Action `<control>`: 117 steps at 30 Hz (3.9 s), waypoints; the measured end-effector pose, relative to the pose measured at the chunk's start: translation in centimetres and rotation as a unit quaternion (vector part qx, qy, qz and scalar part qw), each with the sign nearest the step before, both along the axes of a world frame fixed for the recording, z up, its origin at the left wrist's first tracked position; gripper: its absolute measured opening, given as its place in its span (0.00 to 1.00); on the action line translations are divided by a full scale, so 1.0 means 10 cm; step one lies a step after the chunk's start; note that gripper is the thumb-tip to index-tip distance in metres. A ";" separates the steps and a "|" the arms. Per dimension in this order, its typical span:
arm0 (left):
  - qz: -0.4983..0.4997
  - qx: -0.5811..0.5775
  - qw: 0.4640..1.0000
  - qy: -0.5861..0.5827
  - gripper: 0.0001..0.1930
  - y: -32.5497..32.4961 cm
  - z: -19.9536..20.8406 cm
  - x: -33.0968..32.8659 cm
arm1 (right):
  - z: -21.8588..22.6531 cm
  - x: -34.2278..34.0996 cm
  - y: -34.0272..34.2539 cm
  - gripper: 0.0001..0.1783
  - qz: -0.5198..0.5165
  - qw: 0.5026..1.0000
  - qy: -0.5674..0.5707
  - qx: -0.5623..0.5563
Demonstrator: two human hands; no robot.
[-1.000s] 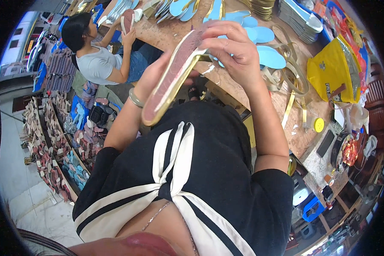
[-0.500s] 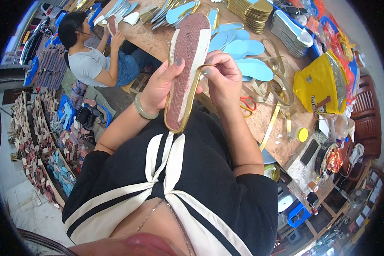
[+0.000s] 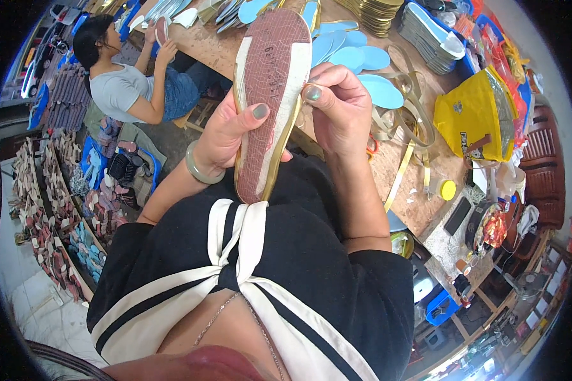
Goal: Applying and securing decorative gold straps onto blue shoe insoles using adhesive tape.
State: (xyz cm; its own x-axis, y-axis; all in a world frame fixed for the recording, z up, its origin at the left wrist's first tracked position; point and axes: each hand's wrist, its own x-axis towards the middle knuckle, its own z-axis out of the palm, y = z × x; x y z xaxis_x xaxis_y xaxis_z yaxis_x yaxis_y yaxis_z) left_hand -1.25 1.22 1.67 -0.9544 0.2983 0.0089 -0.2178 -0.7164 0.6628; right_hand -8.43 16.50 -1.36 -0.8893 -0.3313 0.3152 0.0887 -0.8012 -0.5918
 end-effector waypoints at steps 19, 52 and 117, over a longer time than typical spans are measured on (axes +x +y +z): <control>0.017 -0.106 0.992 0.058 0.24 0.10 -0.09 0.05 | 0.25 0.13 0.03 0.20 0.100 0.985 -0.141 0.023; 0.210 -0.362 0.905 0.075 0.26 -0.59 -0.25 -0.49 | -0.31 -0.03 -0.07 0.11 0.038 0.920 -0.020 0.389; 0.167 -0.314 0.934 -0.035 0.27 -0.01 -0.42 -0.66 | -0.35 -0.37 -0.32 0.26 0.011 0.949 -0.025 0.315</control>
